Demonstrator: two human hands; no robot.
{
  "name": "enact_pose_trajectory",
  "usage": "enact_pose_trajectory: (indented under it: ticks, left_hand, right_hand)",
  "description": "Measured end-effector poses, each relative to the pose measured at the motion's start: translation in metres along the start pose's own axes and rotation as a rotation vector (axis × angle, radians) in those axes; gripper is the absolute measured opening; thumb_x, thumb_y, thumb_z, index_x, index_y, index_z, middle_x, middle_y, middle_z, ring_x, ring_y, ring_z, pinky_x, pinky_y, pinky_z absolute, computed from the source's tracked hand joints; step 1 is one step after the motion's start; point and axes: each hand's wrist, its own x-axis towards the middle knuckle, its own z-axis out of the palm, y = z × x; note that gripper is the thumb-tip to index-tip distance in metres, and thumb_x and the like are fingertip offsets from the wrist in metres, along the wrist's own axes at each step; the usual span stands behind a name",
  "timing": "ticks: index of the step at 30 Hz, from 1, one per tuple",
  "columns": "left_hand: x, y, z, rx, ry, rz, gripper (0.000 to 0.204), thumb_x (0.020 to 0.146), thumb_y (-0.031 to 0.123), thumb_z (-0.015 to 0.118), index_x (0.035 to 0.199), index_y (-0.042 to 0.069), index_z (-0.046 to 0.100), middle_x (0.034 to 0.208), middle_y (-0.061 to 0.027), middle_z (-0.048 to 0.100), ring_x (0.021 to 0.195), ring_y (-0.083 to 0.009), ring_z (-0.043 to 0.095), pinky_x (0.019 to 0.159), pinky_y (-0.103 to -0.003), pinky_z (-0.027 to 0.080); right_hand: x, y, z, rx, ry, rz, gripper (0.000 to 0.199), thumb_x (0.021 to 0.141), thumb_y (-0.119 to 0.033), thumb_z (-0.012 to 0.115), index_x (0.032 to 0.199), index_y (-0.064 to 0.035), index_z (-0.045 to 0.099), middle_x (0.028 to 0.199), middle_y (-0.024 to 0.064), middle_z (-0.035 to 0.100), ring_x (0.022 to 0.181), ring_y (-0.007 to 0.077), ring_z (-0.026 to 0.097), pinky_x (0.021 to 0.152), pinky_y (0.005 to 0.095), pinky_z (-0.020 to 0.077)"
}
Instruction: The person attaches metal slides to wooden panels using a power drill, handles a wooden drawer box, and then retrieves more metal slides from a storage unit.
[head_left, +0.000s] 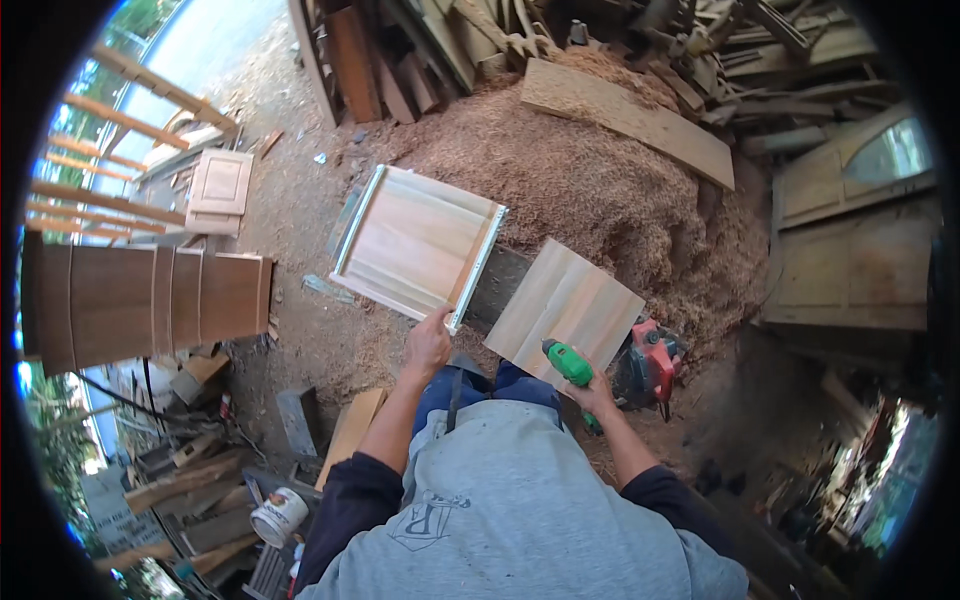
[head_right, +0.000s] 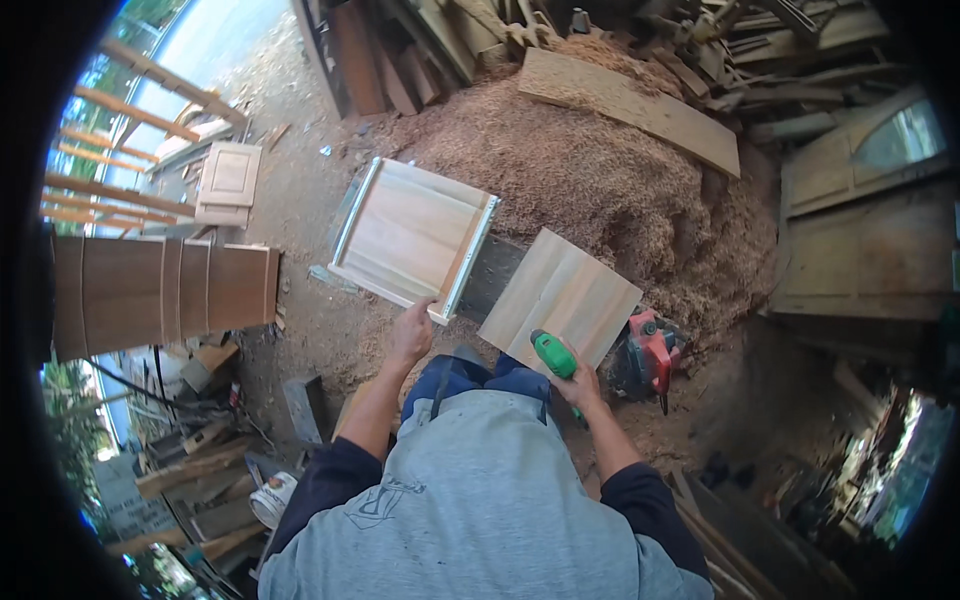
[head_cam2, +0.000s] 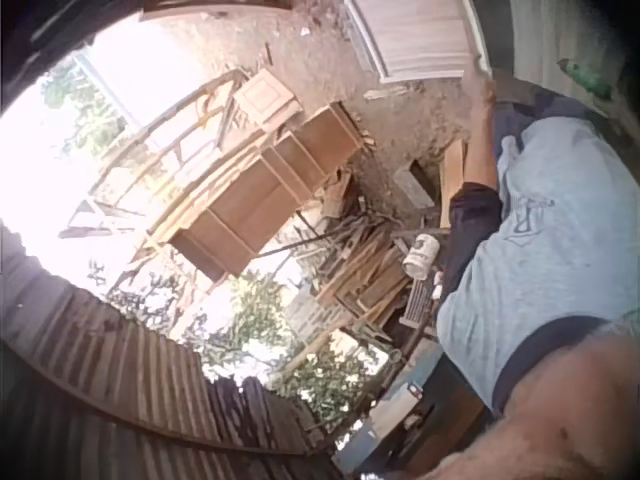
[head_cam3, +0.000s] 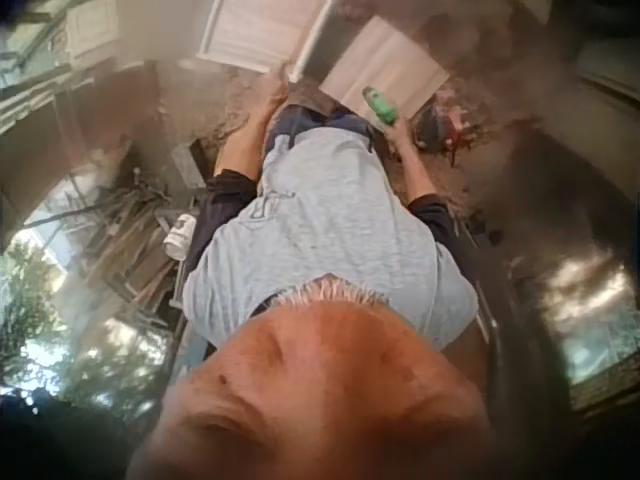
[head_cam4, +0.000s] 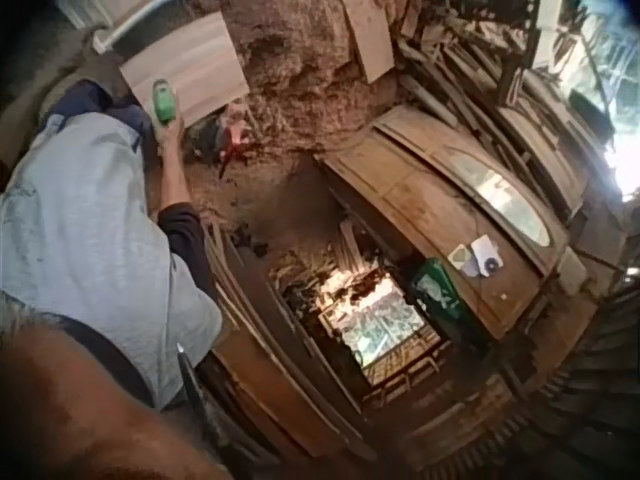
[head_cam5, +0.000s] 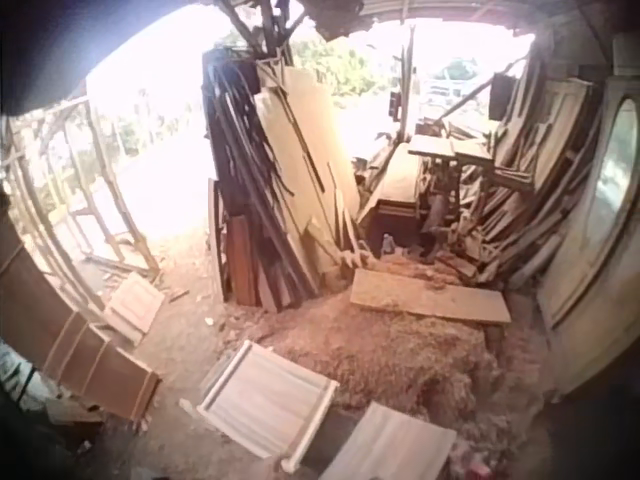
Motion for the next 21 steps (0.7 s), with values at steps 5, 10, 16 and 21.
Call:
enact_pose_trajectory:
  ticks: [5, 10, 16, 21]
  left_hand:
    - [0.107, -0.024, 0.067, 0.150, -0.026, 0.146, 0.021, 0.090, 0.017, 0.054, 0.101, 0.003, 0.065, 0.094, -0.0241, 0.065, 0.088, -0.0401, 0.064, 0.080, -0.047, 0.052]
    - [0.178, -0.001, 0.119, 0.451, -0.259, -0.091, 0.039, 0.091, 0.034, 0.060, 0.098, -0.004, 0.064, 0.105, -0.0243, 0.062, 0.095, -0.0417, 0.064, 0.083, -0.047, 0.052]
    - [0.218, -0.030, 0.147, 0.554, -0.290, 0.043, 0.036, 0.089, 0.033, 0.063, 0.097, -0.002, 0.064, 0.100, -0.0223, 0.063, 0.092, -0.0379, 0.067, 0.080, -0.045, 0.054]
    - [0.231, -0.027, 0.167, 0.550, -0.350, 0.135, 0.025, 0.086, 0.023, 0.060, 0.094, -0.001, 0.063, 0.095, -0.0214, 0.064, 0.084, -0.0372, 0.068, 0.073, -0.046, 0.056]
  right_hand:
    - [-0.063, 0.025, 0.017, 0.210, 0.199, 0.207, 0.082, 0.067, -0.012, 0.074, 0.144, -0.0181, 0.046, 0.122, 0.0182, 0.065, 0.112, 0.0306, 0.064, 0.092, 0.0382, 0.0506]
    - [-0.131, 0.049, 0.047, 0.300, 0.340, 0.338, 0.079, 0.069, -0.006, 0.070, 0.144, -0.0113, 0.046, 0.122, 0.0139, 0.065, 0.110, 0.0221, 0.063, 0.094, 0.0336, 0.0485]
    - [-0.142, 0.011, 0.086, 0.427, 0.355, 0.622, 0.072, 0.071, -0.008, 0.073, 0.139, -0.0098, 0.052, 0.103, 0.0056, 0.069, 0.089, 0.0151, 0.065, 0.083, 0.0307, 0.0505]
    - [-0.113, -0.006, 0.109, 0.419, 0.314, 0.639, 0.072, 0.072, -0.007, 0.072, 0.140, -0.0082, 0.050, 0.108, 0.0070, 0.069, 0.092, 0.0162, 0.064, 0.085, 0.0307, 0.0501]
